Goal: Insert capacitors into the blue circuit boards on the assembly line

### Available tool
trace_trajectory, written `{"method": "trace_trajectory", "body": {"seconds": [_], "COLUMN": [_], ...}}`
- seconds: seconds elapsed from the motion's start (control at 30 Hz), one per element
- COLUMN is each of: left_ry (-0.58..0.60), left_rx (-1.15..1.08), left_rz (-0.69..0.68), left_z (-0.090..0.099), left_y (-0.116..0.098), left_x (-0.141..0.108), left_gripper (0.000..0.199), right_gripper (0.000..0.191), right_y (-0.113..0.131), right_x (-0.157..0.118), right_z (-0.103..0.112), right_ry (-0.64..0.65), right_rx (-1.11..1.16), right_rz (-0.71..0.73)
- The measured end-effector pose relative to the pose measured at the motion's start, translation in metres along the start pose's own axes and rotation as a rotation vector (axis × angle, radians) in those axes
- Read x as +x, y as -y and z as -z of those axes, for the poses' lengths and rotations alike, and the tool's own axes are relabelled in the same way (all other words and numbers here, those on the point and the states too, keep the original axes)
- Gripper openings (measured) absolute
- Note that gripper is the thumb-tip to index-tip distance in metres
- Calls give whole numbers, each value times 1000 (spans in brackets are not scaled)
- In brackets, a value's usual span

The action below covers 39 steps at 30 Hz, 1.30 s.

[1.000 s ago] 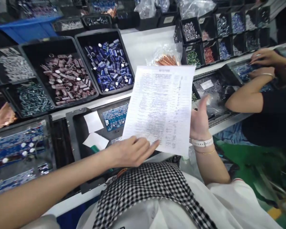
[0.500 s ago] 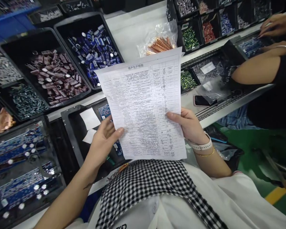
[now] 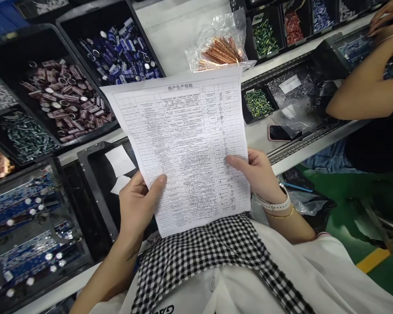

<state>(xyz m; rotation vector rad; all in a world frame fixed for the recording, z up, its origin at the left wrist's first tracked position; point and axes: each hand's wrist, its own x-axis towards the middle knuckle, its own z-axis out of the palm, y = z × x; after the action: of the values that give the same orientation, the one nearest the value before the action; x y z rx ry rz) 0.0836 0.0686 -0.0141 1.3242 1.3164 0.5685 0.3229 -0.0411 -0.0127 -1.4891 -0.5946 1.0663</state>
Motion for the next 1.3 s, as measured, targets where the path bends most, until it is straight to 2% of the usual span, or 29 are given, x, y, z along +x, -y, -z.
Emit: {"method": "trace_trajectory", "body": {"seconds": [0.17,0.47,0.67,1.3], "left_ry": [-8,9,-14,50], "left_rx": [-30,-55,-54,-146], "left_rz": [-15,-58,-72,-27], "left_z": [3,9,11,11], "left_y": [1,3,4,14], "left_x": [-2,-7,-7,0], "left_gripper": [36,34,35,37], "right_gripper": [15,16,17,19], "right_y": [0,13,14,23], "right_x": [3,19,25,48], "right_z": [-3,-7,-13,-16], "right_ry": [-20,-2,-15,-12], "right_rx": [4,0,24,94], "right_rz": [14,107,103,111]}}
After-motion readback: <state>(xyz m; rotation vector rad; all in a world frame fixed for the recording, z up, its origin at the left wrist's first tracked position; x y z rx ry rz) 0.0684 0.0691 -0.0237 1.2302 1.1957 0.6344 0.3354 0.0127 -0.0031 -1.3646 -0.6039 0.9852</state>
